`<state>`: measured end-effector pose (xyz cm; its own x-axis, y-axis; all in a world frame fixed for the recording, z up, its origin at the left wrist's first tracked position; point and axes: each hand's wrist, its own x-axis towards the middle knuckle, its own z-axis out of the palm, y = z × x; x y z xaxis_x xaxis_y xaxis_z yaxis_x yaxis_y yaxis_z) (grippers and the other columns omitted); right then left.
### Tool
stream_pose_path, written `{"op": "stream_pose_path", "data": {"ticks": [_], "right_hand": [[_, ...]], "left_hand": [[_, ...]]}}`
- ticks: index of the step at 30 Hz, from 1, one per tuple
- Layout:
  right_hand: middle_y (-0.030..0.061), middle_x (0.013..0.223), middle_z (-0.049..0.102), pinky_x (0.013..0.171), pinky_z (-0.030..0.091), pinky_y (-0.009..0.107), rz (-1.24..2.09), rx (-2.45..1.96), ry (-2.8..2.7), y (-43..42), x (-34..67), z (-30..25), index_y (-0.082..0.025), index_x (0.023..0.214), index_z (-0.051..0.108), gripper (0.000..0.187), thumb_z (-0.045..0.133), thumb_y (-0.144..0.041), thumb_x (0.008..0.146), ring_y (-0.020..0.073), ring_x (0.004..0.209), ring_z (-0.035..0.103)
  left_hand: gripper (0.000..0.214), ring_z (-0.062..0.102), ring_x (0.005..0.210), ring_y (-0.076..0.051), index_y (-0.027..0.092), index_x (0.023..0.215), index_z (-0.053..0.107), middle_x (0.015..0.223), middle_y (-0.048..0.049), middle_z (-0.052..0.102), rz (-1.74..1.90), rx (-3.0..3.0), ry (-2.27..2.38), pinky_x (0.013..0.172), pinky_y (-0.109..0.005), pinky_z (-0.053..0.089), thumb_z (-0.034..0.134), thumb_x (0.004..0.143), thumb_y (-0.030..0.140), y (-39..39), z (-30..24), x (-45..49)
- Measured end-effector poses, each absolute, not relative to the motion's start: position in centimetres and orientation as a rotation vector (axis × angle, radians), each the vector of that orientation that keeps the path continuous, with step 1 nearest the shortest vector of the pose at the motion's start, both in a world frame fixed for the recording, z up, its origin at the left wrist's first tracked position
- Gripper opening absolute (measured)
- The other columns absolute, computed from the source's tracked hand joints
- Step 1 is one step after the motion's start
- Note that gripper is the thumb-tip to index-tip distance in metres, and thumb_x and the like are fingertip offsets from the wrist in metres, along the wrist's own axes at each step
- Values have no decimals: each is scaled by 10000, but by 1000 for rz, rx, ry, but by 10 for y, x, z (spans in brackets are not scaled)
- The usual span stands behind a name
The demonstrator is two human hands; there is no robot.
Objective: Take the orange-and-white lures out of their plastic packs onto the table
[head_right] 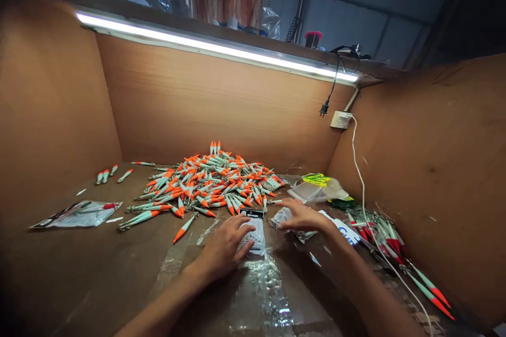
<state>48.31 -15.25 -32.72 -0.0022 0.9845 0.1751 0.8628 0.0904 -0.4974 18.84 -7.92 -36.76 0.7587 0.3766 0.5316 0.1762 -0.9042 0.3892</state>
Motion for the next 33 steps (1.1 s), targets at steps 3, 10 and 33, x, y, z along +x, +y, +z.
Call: {"op": "stream_pose_path", "data": {"ticks": [3, 10, 33], "right_hand": [[105, 1475, 557, 1151, 316, 604, 154, -1911, -1967, -181, 479, -338, -288, 1135, 766, 449, 842, -340, 695, 382, 1394, 428], [82, 1166, 742, 984, 491, 379, 204, -1715, -1822, -176, 484, -353, -233, 1131, 743, 319, 488, -241, 940, 219, 1082, 668], [155, 768, 719, 772, 425, 430, -549, -2304, -1377, -165, 400, -203, -236, 770, 771, 134, 638, -243, 759, 335, 818, 692]], "left_hand": [[328, 570, 1271, -282, 260, 1261, 641, 1344, -101, 626, 870, 2675, 441, 1116, -489, 449, 571, 951, 344, -80, -367, 191], [522, 374, 1481, -280, 332, 1481, 478, 1569, -52, 471, 659, 2733, 286, 1239, -526, 280, 555, 969, 397, -83, -361, 187], [753, 444, 1439, -313, 276, 1560, 353, 1554, -136, 475, 903, 2382, 374, 1193, -533, 362, 643, 901, 497, -97, -359, 192]]}}
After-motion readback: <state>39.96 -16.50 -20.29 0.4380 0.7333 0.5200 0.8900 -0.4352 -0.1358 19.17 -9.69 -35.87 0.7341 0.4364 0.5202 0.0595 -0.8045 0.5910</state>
